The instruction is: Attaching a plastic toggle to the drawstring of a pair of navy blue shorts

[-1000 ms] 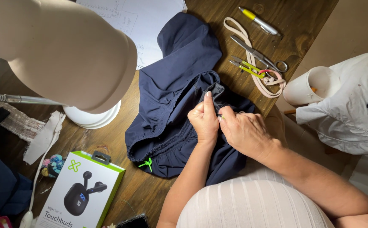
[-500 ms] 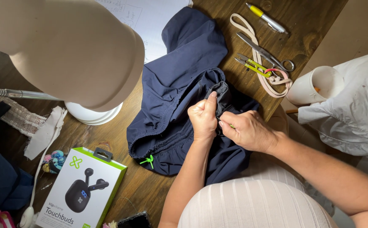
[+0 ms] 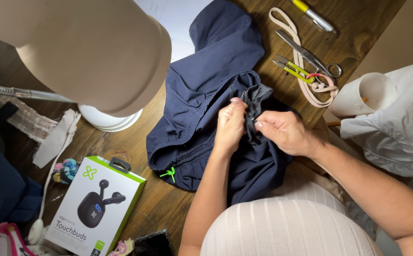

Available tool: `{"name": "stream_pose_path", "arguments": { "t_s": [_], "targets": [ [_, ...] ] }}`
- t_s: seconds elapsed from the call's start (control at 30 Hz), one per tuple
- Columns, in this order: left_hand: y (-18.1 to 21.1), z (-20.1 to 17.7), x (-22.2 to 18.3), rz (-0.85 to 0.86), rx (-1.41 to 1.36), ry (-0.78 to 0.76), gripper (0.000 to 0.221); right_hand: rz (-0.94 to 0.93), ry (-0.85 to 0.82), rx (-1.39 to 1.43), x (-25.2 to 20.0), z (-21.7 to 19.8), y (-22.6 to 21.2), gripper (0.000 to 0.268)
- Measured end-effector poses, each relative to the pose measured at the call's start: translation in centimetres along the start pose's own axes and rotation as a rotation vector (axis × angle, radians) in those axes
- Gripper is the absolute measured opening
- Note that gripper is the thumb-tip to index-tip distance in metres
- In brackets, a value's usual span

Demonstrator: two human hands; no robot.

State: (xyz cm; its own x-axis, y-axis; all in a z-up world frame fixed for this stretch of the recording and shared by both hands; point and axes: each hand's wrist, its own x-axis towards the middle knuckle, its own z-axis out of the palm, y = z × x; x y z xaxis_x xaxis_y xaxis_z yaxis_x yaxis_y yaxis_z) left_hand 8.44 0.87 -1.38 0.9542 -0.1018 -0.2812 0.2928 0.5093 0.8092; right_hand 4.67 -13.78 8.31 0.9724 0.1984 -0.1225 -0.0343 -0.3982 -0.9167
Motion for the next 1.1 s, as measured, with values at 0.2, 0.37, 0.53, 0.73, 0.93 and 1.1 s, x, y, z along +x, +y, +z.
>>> {"name": "stream_pose_path", "arguments": {
  "t_s": [0.2,0.37,0.53,0.73,0.93,1.1],
  "targets": [
    [3.6,-0.1,-1.5,0.088,0.179,-0.276,0.014,0.023,0.062,0.065,0.0,0.3,0.8,0.024],
    [5.1,0.5,-1.8,0.065,0.22,-0.136,0.01,-0.024,0.083,-0.054,0.2,0.3,-1.4,0.026],
    [5.2,0.3,-1.6,-0.02,0.217,-0.117,0.019,-0.024,0.066,-0.129,0.7,0.1,-0.7,0.028],
    [1.6,-1.2,-0.1,-0.148,-0.046,-0.005,0.011,-0.038,-0.031,-0.41,1.4,-0.4,-1.8,0.035],
    [-2.7,-2.2,1.3,-0.184,-0.214,0.04,0.009,-0.24,-0.03,-0.642,1.5,-0.8,-1.8,0.033],
    [-2.9,-1.6,1.3,-0.146,-0.232,0.064,0.01,-0.348,-0.139,-0.782,2.1,-2.1,-1.4,0.016]
  ]
}}
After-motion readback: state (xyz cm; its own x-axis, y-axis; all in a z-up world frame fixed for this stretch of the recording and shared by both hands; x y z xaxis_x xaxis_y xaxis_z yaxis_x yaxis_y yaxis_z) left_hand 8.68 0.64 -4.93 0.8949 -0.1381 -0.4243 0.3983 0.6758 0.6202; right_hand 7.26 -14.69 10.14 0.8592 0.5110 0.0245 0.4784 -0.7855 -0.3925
